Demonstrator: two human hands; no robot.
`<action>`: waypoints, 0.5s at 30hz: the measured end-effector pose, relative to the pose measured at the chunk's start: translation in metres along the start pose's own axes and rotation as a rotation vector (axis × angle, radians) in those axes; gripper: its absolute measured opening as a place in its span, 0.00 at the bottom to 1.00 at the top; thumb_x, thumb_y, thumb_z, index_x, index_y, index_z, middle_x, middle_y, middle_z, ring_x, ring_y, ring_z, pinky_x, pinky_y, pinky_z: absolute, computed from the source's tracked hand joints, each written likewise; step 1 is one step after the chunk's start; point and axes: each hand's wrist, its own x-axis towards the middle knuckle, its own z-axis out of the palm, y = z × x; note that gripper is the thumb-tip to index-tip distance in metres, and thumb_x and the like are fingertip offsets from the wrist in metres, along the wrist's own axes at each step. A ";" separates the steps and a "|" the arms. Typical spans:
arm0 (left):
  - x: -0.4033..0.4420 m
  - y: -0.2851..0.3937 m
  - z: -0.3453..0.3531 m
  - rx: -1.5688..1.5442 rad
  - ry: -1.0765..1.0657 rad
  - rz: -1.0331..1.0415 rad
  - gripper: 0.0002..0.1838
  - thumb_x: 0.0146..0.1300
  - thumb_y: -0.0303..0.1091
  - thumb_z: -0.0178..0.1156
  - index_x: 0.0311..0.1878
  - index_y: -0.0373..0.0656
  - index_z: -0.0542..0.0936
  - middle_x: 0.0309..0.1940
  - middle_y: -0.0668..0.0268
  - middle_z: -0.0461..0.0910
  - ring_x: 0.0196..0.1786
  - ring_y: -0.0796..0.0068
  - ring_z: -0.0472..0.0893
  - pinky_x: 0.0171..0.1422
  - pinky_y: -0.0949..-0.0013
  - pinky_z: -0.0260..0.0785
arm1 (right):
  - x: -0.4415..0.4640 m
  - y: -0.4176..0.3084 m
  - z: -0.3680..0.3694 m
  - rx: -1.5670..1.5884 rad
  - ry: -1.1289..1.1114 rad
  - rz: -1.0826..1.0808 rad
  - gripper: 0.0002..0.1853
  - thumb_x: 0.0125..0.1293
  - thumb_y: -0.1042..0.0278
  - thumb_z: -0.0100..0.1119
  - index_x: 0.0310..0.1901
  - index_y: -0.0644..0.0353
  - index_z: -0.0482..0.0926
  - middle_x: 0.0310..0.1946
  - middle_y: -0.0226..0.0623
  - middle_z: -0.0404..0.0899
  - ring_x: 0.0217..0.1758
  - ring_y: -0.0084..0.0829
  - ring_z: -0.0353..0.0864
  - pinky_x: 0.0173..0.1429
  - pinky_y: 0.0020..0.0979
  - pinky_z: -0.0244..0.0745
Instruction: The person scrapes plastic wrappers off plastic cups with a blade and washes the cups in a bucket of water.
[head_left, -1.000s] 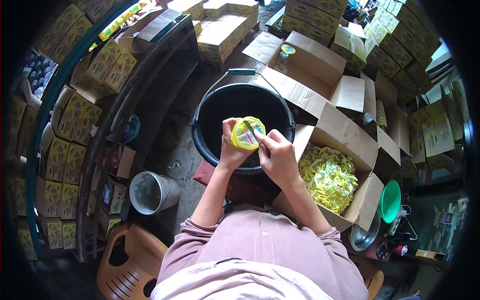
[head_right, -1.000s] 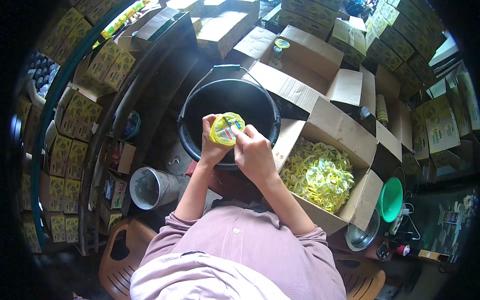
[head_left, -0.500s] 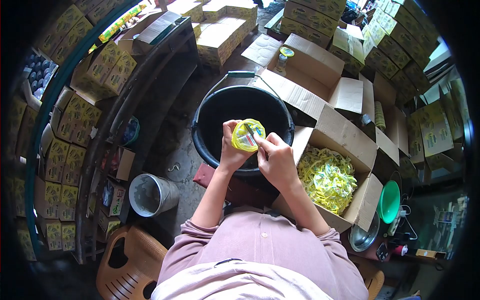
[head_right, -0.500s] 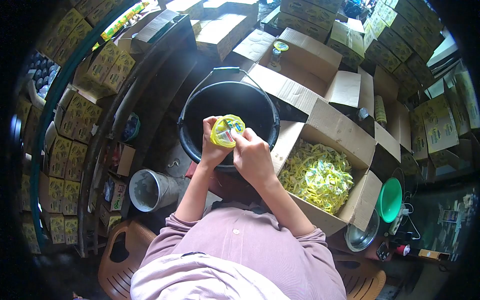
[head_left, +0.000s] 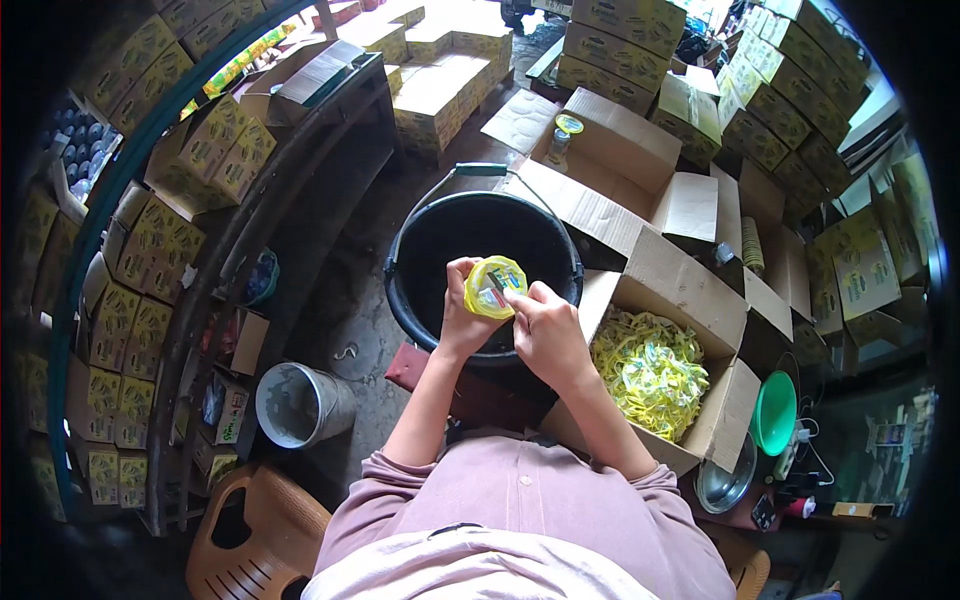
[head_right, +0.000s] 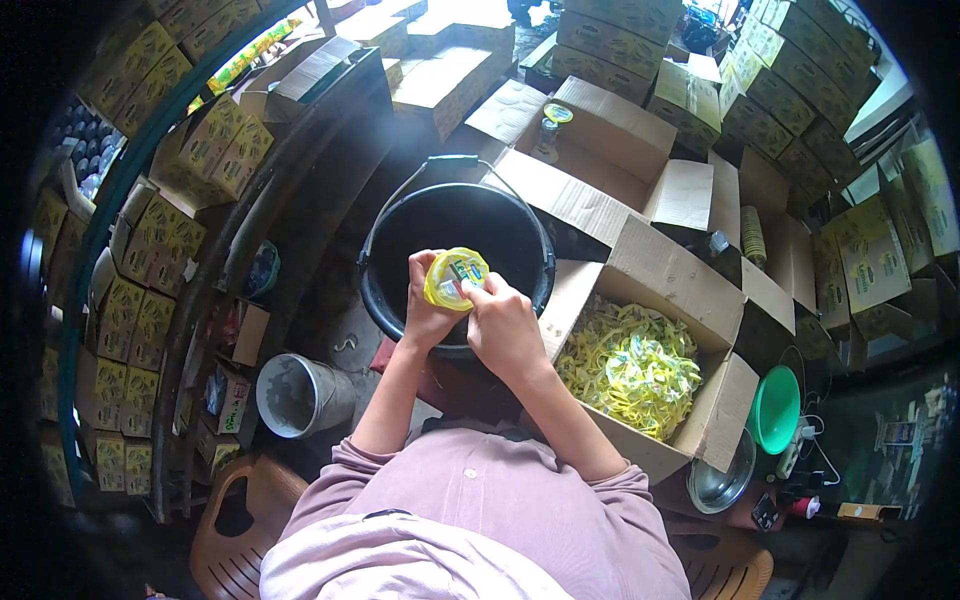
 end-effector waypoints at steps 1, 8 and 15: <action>0.000 0.003 0.000 -0.009 -0.007 -0.014 0.37 0.33 0.31 0.74 0.46 0.43 0.60 0.39 0.61 0.72 0.42 0.67 0.77 0.47 0.68 0.70 | 0.001 0.001 0.002 -0.004 0.000 -0.005 0.15 0.49 0.80 0.51 0.40 0.65 0.77 0.32 0.47 0.73 0.32 0.44 0.77 0.41 0.38 0.73; 0.001 -0.005 -0.001 -0.019 0.012 -0.014 0.38 0.33 0.32 0.74 0.46 0.42 0.60 0.39 0.61 0.72 0.42 0.67 0.76 0.47 0.68 0.70 | 0.005 0.009 0.006 0.000 0.027 -0.032 0.15 0.49 0.80 0.51 0.40 0.61 0.79 0.28 0.44 0.72 0.30 0.43 0.76 0.37 0.39 0.72; 0.003 -0.010 0.001 0.023 0.004 -0.036 0.38 0.33 0.31 0.74 0.45 0.42 0.59 0.38 0.60 0.72 0.41 0.66 0.77 0.47 0.68 0.70 | 0.002 0.020 0.000 -0.038 -0.061 0.002 0.14 0.47 0.80 0.51 0.38 0.62 0.80 0.26 0.44 0.71 0.31 0.43 0.75 0.39 0.39 0.71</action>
